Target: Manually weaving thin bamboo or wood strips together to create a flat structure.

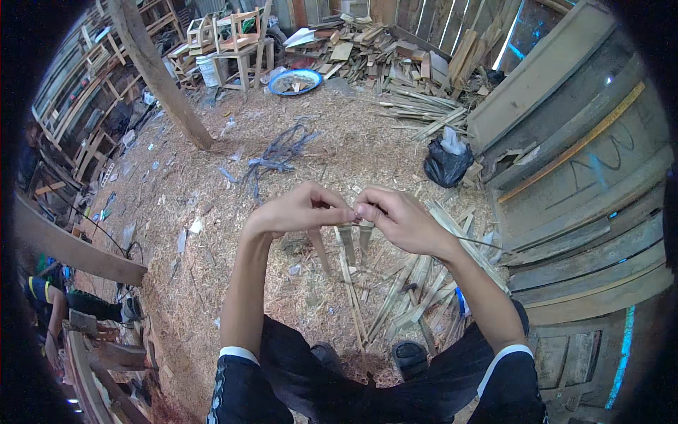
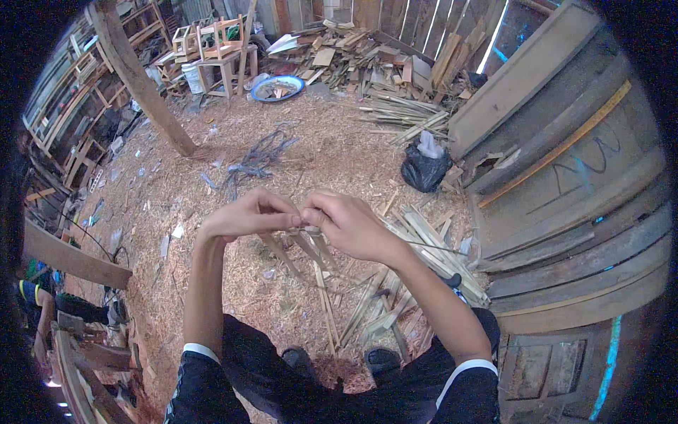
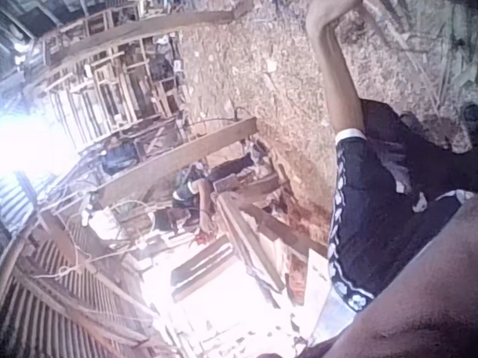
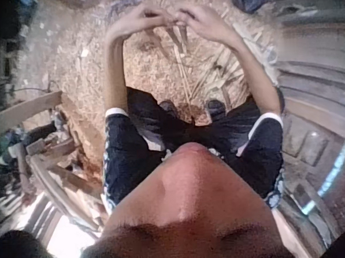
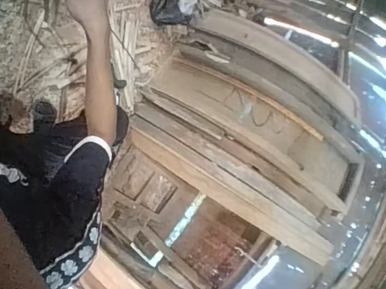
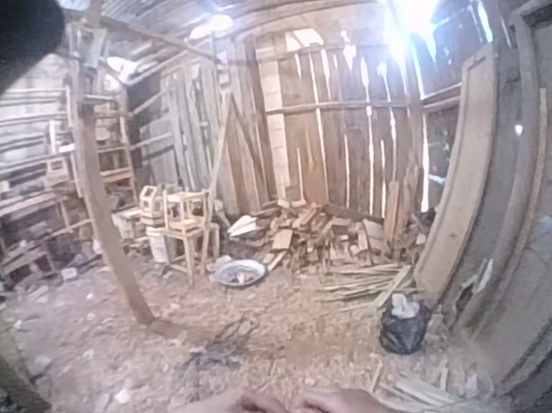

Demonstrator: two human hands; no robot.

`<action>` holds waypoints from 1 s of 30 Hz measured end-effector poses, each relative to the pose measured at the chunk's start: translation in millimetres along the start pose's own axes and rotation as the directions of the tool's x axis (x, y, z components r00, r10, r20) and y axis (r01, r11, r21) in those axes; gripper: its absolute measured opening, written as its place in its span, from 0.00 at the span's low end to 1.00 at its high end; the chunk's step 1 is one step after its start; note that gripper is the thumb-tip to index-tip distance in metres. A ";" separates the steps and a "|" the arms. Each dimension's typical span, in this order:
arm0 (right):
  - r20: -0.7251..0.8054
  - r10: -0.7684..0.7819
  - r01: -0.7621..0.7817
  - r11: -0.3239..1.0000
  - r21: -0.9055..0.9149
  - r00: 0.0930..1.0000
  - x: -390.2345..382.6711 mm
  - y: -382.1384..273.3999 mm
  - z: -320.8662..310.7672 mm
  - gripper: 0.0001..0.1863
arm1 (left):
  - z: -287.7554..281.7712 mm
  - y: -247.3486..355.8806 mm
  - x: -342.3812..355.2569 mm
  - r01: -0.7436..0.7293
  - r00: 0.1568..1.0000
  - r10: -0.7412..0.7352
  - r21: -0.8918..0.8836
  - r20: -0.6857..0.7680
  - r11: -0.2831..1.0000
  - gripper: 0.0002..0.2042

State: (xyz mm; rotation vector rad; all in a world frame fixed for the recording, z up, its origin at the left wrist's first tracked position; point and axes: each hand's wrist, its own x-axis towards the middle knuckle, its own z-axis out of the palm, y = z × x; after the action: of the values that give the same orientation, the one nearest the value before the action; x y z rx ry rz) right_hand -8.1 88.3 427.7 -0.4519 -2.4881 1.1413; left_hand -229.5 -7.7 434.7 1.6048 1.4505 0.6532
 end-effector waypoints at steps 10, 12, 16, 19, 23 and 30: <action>-0.137 -0.244 0.231 0.968 -0.101 0.960 36.0 5.0 6.5 0.08 | -1.4 5.3 -10.4 -0.011 0.980 -0.069 -0.399 -0.184 0.917 0.12; -0.158 -0.310 0.294 0.949 -0.119 0.938 45.3 4.8 5.5 0.07 | -4.7 10.5 -13.4 -0.198 0.941 0.106 -0.271 -0.321 0.942 0.13; -0.165 -0.452 0.406 0.879 -0.252 0.876 41.2 1.8 4.4 0.06 | 9.6 16.7 -24.5 -0.294 0.902 0.202 -0.199 -0.382 0.935 0.13; -0.096 -0.481 0.427 0.841 -0.333 0.872 18.5 25.2 15.8 0.07 | 44.1 -11.2 -26.1 -0.218 0.897 0.184 -0.041 -0.403 0.975 0.13; 0.026 -0.427 0.401 0.825 -0.397 0.904 -26.2 74.7 37.4 0.07 | 104.6 -33.3 -19.4 -0.112 0.968 0.044 -0.267 -0.246 0.957 0.13; 0.131 -0.039 0.092 0.900 -0.425 0.991 -85.2 84.2 17.1 0.14 | 165.9 -49.3 -1.5 0.127 0.974 -0.200 -0.475 -0.106 0.871 0.14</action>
State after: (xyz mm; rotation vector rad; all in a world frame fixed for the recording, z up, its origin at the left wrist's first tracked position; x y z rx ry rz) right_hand 70.7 92.8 336.1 -0.4201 -2.8422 0.5968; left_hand -117.7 -51.6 310.1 1.0632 1.3857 0.9584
